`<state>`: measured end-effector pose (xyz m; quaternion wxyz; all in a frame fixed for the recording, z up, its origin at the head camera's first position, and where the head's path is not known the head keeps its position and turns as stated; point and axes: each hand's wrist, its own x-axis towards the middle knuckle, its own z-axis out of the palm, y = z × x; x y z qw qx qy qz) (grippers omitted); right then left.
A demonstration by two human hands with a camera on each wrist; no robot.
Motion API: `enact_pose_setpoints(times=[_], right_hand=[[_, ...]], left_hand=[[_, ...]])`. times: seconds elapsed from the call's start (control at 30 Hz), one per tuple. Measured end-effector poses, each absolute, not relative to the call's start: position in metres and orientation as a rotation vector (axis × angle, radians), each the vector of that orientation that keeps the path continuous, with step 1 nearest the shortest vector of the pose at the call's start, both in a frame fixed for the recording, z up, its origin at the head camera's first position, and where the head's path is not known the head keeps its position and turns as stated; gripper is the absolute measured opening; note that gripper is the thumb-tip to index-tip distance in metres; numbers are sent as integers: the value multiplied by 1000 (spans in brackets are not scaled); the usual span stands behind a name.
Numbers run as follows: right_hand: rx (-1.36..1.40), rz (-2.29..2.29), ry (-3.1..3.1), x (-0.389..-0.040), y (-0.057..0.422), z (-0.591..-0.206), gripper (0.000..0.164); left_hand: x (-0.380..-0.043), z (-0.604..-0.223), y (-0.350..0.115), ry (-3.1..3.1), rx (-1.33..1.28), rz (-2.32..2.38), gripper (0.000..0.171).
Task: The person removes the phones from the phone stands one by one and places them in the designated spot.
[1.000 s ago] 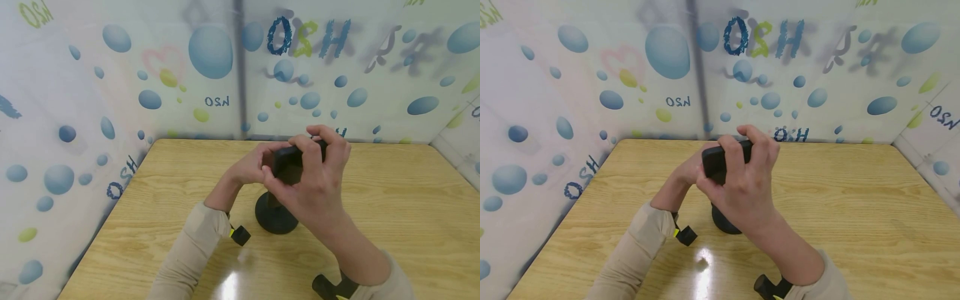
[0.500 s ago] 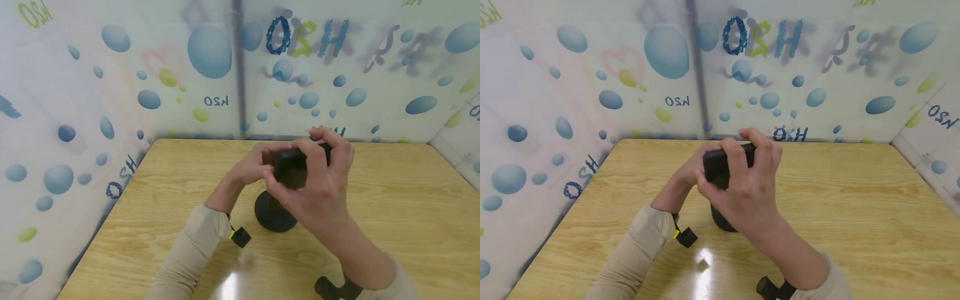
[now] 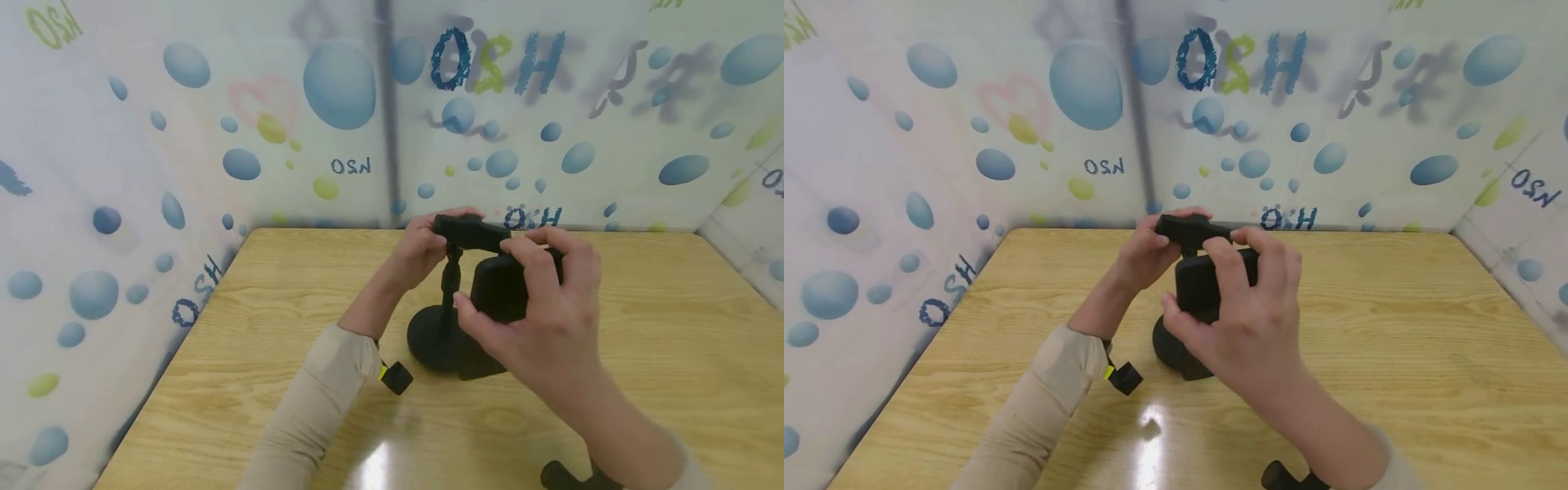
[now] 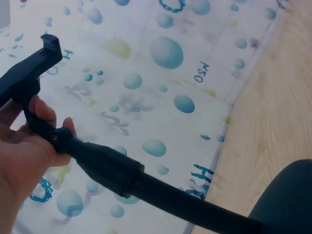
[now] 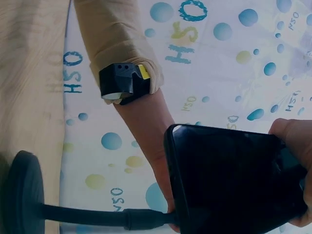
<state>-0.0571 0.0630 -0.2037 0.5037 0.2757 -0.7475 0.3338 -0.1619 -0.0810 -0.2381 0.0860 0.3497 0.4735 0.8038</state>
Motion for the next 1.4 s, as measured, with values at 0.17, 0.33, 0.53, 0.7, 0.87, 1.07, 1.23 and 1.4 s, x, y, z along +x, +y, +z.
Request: enact_pose_setpoints(times=[0.17,0.33,0.53,0.7,0.87,1.07,1.23,1.4], right_hand=[[662,746,-1883,-53,75,-207,54],[648,698,-1988,-54,90,-213,58],[610,669,-2144,-60,108,-225,67],[573,616,-2347,-64,128,-237,65],[524,578,-2508,-71,146,-250,52],[437,512,-2670,-80,168,-265,55],[381,497,-2791,-84,183,-276,57],[327,434,-2952,-88,192,-291,61]], left_hand=[[-177,-239,-76,1385,1101,2496,31],[-192,-238,-73,1396,1135,2580,38],[-208,-238,-72,1444,1080,2658,43],[-221,-242,-73,1490,1081,2670,45],[-229,-245,-75,1573,1056,2686,41],[-233,-246,-77,1518,1011,2782,42],[-237,-247,-76,1505,1005,2823,41],[-240,-251,-75,1541,1007,2827,41]])
